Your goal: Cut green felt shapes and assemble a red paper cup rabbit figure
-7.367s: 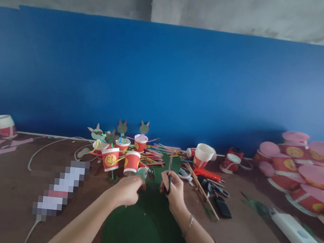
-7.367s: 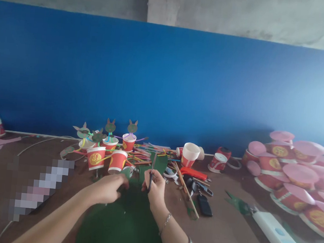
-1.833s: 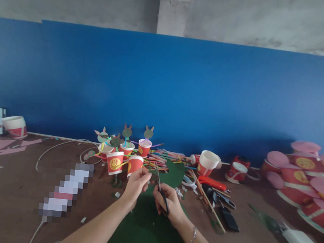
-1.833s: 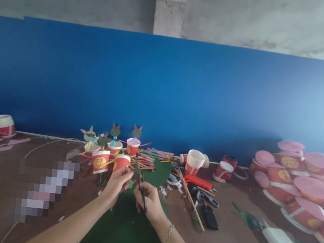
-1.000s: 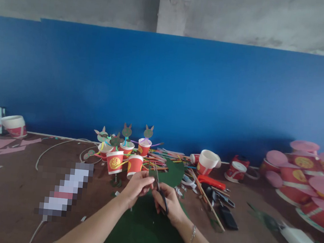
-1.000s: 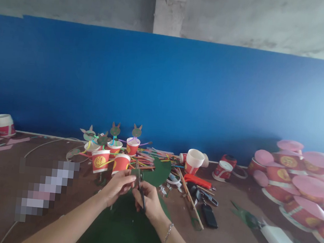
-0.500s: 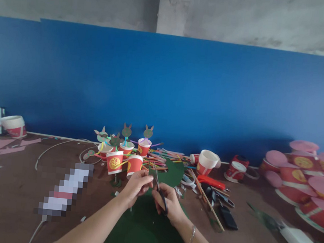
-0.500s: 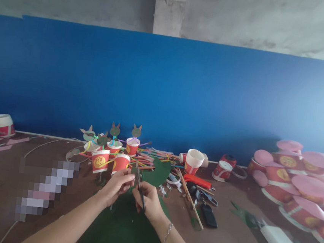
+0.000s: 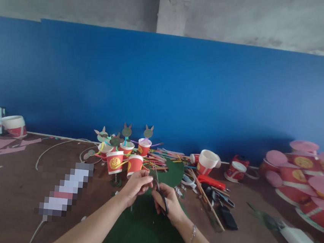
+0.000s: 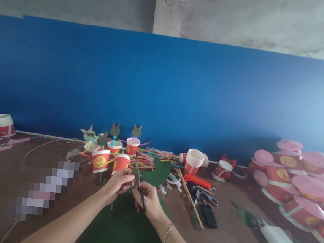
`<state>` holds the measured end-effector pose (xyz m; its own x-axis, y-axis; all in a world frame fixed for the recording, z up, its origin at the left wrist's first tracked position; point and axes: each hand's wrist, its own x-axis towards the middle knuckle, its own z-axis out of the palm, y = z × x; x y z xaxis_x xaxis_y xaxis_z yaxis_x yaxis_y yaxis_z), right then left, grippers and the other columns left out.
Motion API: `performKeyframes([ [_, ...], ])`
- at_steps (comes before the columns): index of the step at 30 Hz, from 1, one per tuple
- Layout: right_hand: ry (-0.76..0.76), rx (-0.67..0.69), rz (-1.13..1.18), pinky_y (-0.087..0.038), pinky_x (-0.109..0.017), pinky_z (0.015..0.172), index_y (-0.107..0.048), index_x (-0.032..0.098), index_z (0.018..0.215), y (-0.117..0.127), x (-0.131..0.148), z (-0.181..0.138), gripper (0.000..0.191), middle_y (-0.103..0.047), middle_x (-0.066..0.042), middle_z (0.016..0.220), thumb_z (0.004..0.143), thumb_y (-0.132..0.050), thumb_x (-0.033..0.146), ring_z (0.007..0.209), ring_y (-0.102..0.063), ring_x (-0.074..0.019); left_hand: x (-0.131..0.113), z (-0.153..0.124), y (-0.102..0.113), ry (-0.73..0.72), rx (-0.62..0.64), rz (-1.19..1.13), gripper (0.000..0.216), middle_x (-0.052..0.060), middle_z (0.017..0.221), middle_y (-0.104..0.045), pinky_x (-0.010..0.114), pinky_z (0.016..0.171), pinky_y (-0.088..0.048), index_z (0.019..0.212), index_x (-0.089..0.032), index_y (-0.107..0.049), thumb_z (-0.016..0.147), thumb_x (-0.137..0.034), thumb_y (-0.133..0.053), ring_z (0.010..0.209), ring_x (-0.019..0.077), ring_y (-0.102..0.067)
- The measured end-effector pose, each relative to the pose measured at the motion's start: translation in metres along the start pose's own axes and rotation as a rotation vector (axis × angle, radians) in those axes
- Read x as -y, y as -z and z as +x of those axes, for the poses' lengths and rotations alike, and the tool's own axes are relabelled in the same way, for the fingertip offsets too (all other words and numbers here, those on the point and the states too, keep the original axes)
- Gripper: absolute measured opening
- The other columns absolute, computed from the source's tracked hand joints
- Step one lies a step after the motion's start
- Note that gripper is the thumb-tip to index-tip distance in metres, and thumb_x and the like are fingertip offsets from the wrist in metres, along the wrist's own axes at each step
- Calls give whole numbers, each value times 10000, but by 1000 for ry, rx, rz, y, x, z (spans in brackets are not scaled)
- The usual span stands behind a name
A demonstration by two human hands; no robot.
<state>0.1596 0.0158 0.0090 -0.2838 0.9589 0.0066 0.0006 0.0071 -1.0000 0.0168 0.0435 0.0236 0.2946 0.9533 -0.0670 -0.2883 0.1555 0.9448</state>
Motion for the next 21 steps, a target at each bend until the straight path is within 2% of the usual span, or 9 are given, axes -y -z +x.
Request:
performKeyframes([
  [21,20,-19,-12,-274,-138,281,-512,158,677,0,-4,1,254,-430,92,369,681,-650,372,280,-351,-39,3,2,3,-29,-41,-41,254,-27,546,-565,154,355,-118,634,-156,-433,676,-299,-638,363,11,-346],
])
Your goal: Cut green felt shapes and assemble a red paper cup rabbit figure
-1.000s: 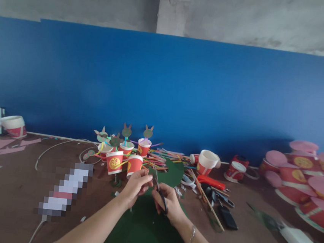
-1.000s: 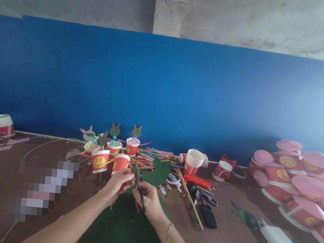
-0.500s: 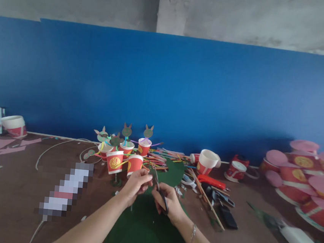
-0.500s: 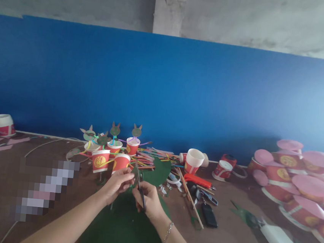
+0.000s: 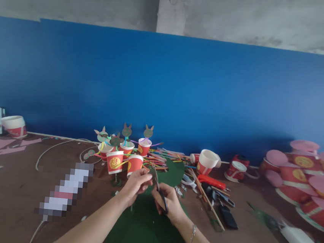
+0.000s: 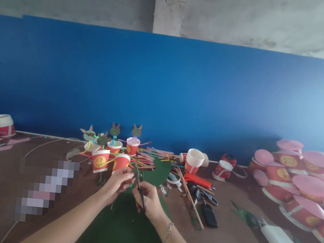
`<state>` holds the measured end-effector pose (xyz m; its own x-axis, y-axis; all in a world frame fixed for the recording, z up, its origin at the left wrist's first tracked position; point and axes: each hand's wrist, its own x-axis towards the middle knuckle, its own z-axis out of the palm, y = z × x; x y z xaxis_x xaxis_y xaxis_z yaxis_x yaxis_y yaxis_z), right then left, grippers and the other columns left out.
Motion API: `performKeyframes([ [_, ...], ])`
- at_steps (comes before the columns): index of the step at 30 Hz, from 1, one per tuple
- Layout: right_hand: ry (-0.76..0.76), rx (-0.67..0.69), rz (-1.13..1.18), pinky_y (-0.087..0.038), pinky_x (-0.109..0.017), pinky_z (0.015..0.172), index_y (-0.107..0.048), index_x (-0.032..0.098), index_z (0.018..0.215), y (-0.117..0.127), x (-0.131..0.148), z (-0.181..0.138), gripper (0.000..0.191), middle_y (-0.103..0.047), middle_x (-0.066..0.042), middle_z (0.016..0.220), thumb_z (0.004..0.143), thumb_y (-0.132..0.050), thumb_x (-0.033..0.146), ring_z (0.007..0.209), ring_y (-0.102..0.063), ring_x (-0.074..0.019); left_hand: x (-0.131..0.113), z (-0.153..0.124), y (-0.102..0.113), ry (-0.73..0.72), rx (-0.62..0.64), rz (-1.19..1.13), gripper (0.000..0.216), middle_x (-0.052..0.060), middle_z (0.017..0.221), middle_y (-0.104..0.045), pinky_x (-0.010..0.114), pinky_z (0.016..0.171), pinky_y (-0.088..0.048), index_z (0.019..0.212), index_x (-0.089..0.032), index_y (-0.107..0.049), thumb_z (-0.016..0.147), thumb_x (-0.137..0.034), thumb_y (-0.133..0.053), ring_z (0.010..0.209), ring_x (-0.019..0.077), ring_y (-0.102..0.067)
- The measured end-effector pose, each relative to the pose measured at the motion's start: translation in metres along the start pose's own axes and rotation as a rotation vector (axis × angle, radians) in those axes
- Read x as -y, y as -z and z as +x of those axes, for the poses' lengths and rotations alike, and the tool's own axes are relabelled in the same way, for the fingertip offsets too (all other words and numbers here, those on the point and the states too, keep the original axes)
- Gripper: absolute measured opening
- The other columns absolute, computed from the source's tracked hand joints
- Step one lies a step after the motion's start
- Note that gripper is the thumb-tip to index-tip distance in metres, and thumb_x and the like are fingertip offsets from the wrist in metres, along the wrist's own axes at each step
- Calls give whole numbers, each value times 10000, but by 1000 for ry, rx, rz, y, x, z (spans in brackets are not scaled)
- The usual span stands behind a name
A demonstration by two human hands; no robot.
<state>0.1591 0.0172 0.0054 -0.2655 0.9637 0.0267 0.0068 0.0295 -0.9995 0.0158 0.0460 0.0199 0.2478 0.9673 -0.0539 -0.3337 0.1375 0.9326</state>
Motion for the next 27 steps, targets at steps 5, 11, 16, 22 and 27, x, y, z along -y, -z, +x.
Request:
performKeyframes([
  [5,9,-3,-11,-273,-138,279,-514,157,683,-2,0,1,258,-426,92,365,685,-641,381,279,-351,-40,-1,-1,-2,-23,-15,-12,254,-26,546,-567,152,351,-122,634,-155,-432,680,-300,-637,359,10,-335],
  [11,0,-2,-1,-272,-138,273,-506,161,679,-2,0,0,259,-416,96,365,683,-636,384,276,-352,-40,-2,-2,-4,-28,-35,-43,260,-25,551,-570,145,352,-131,639,-155,-432,680,-303,-642,363,6,-331],
  [16,-3,-10,-5,-275,-137,272,-500,163,669,-2,2,0,254,-418,96,373,681,-639,375,280,-359,-41,-3,-3,-4,-15,-44,-61,253,-27,554,-566,143,352,-134,670,-159,-444,683,-310,-647,369,10,-336],
  [22,2,22,6,-257,-136,277,-521,153,689,-1,0,-1,264,-429,94,359,680,-657,379,277,-361,-42,-4,-7,-8,3,8,17,215,-19,595,-567,147,367,-179,687,-147,-490,694,-310,-630,397,18,-366],
  [27,-14,56,15,-272,-136,291,-546,142,749,0,0,-2,298,-497,67,406,699,-633,422,308,-407,-50,-4,-6,-6,31,67,83,181,-25,532,-539,156,358,-173,666,-145,-502,670,-276,-627,385,28,-354],
])
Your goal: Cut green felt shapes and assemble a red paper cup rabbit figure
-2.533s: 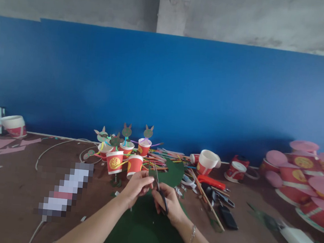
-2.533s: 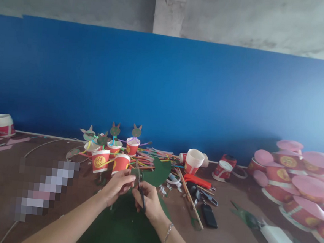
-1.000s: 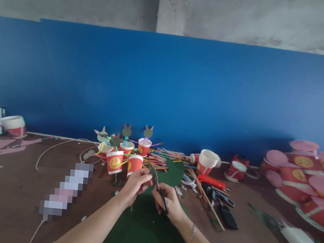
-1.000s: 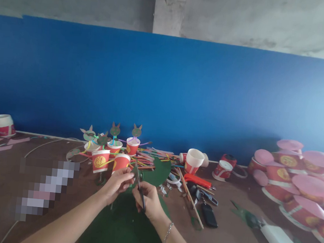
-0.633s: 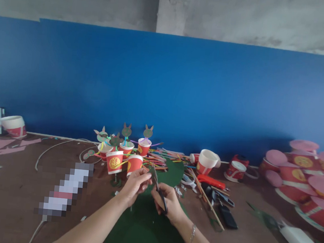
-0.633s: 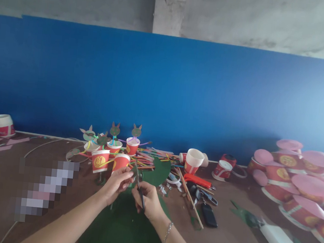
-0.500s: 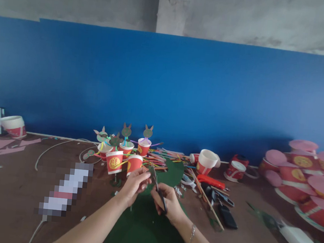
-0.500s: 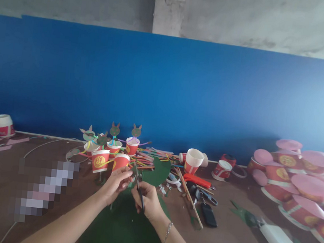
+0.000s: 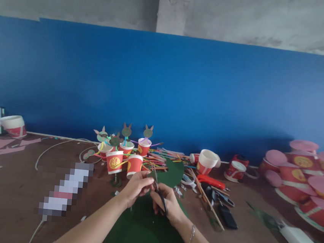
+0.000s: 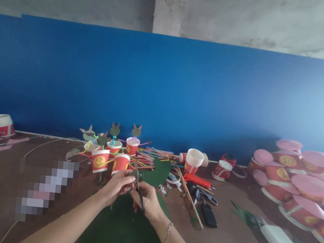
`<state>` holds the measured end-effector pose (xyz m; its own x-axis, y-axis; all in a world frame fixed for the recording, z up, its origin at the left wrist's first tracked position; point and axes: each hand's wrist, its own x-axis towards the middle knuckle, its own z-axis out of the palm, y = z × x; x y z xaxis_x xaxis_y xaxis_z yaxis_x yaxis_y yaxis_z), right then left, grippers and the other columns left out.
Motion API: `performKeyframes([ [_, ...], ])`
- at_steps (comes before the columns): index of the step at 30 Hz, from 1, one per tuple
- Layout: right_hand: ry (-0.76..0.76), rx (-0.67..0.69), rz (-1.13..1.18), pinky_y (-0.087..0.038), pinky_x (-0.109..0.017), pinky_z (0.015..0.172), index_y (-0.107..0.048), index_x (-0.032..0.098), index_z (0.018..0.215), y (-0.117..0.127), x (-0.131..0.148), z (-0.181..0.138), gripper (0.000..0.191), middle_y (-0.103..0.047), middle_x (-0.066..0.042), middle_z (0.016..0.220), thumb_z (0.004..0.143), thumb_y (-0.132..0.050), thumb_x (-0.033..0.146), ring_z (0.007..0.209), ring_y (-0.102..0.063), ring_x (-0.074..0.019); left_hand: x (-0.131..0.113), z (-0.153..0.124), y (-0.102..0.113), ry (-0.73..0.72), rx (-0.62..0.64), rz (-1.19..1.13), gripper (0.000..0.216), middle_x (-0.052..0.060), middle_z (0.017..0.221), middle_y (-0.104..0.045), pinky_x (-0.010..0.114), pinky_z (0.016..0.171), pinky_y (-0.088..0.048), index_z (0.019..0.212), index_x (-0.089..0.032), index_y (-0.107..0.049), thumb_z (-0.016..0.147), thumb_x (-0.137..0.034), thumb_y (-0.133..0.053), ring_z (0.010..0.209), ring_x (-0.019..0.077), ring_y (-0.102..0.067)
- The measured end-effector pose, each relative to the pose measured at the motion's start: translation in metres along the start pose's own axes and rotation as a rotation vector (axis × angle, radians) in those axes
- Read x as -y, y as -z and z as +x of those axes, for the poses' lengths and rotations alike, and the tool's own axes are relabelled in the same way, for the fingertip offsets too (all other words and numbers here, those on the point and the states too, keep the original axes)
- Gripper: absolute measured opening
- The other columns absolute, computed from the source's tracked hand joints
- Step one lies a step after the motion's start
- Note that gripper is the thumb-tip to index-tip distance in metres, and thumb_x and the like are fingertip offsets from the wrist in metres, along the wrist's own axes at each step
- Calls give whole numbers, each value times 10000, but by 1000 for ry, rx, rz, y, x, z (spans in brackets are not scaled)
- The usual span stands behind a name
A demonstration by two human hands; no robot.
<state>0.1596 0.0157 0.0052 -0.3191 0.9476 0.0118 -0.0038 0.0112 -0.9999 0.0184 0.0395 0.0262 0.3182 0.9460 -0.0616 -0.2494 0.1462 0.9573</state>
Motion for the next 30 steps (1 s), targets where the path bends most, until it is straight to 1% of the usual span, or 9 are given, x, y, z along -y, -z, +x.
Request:
performKeyframes([
  [3,15,6,-7,-275,-138,294,-543,140,735,0,0,0,321,-478,73,399,694,-633,446,305,-392,-46,1,1,2,-2,29,24,178,-20,532,-540,158,354,-165,646,-143,-504,668,-275,-622,381,29,-351],
  [12,25,-16,-4,-250,-143,276,-528,149,702,1,-4,2,355,-437,84,377,688,-631,489,284,-347,-42,2,2,4,24,-29,22,185,-39,531,-531,157,367,-179,664,-152,-505,662,-286,-631,375,25,-353],
  [19,13,-37,-15,-267,-135,275,-509,155,676,0,-1,1,310,-424,90,374,689,-639,436,285,-352,-38,2,3,6,6,-33,-13,229,-35,532,-538,163,367,-154,629,-155,-463,662,-298,-639,376,24,-356],
  [30,14,-49,-8,-288,-136,274,-517,155,675,0,-1,2,289,-415,91,383,684,-650,412,291,-344,-36,3,4,6,-10,-52,-45,269,-39,537,-542,165,374,-142,637,-166,-418,668,-311,-642,376,23,-354],
])
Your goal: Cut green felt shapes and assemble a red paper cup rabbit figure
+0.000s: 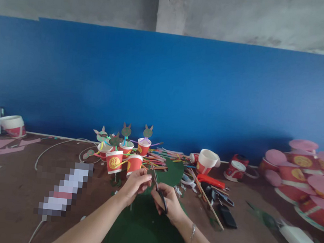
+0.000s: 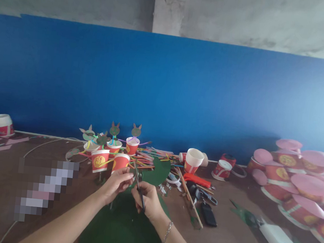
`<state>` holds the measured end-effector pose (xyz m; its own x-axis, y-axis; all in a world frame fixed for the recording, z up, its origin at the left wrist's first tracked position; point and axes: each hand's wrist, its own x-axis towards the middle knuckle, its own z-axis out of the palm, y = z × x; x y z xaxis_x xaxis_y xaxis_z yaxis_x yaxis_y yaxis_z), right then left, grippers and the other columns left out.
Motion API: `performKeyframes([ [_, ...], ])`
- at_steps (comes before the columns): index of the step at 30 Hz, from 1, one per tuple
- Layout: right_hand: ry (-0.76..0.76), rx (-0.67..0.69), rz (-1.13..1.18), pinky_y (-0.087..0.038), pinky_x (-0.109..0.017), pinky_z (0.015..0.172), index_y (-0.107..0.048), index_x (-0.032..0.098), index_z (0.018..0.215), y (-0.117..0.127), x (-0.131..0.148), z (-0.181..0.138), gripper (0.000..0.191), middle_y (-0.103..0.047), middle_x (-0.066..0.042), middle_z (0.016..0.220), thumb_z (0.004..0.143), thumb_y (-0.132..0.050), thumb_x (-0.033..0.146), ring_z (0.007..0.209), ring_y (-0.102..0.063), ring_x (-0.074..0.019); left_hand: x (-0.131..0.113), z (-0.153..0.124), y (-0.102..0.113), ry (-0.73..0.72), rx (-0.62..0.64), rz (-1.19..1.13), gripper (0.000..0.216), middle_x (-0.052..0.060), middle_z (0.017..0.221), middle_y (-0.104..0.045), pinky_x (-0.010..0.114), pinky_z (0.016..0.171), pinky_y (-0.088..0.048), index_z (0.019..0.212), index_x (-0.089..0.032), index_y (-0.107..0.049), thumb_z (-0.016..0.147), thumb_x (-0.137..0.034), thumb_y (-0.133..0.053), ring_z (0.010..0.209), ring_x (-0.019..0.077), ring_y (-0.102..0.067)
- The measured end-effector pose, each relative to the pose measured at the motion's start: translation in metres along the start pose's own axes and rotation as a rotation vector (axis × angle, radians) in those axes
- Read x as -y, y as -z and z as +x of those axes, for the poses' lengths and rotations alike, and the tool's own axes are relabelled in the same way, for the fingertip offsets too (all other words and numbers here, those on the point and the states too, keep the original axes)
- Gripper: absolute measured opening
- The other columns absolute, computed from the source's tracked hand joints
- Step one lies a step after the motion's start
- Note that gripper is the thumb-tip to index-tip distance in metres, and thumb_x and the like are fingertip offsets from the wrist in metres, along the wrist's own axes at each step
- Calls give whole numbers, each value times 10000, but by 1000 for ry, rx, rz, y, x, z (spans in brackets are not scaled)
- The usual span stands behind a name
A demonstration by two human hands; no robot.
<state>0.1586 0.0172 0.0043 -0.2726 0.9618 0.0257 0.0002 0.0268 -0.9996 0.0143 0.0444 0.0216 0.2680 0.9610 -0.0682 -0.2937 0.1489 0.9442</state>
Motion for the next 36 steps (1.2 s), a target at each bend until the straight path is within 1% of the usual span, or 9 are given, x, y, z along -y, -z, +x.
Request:
performKeyframes([
  [5,-12,-5,-14,-284,-134,275,-514,157,670,0,0,0,279,-430,88,373,690,-643,404,284,-356,-39,0,0,0,-27,-3,-34,298,-34,552,-555,166,371,-130,629,-175,-386,676,-321,-642,381,24,-345],
  [11,-33,41,19,-298,-136,295,-525,152,704,0,2,-1,307,-487,71,395,669,-657,426,302,-399,-48,1,1,3,4,49,13,282,-42,503,-533,161,359,-141,611,-174,-400,644,-294,-653,364,27,-354],
  [16,-14,42,24,-272,-134,281,-520,152,685,2,1,-1,318,-449,84,374,663,-671,432,288,-358,-40,0,2,3,19,44,18,260,-45,510,-536,158,356,-145,621,-175,-406,649,-285,-640,362,27,-359],
  [21,-15,16,13,-290,-140,276,-518,156,680,2,-2,0,328,-440,85,379,660,-669,447,287,-355,-42,-1,1,2,24,14,15,280,-46,525,-547,158,356,-140,625,-177,-404,639,-303,-653,366,28,-365],
  [29,-22,7,-8,-258,-136,268,-507,158,655,0,6,-2,308,-415,91,361,659,-663,424,278,-344,-39,0,2,4,-18,4,-24,284,-47,515,-536,158,357,-137,632,-170,-418,646,-323,-657,361,25,-365],
  [36,-14,8,0,-255,-128,264,-507,155,673,0,2,-1,266,-418,93,365,677,-654,377,275,-351,-35,2,3,4,-32,-14,-47,281,-48,511,-538,155,354,-146,631,-170,-408,659,-302,-654,363,21,-362],
])
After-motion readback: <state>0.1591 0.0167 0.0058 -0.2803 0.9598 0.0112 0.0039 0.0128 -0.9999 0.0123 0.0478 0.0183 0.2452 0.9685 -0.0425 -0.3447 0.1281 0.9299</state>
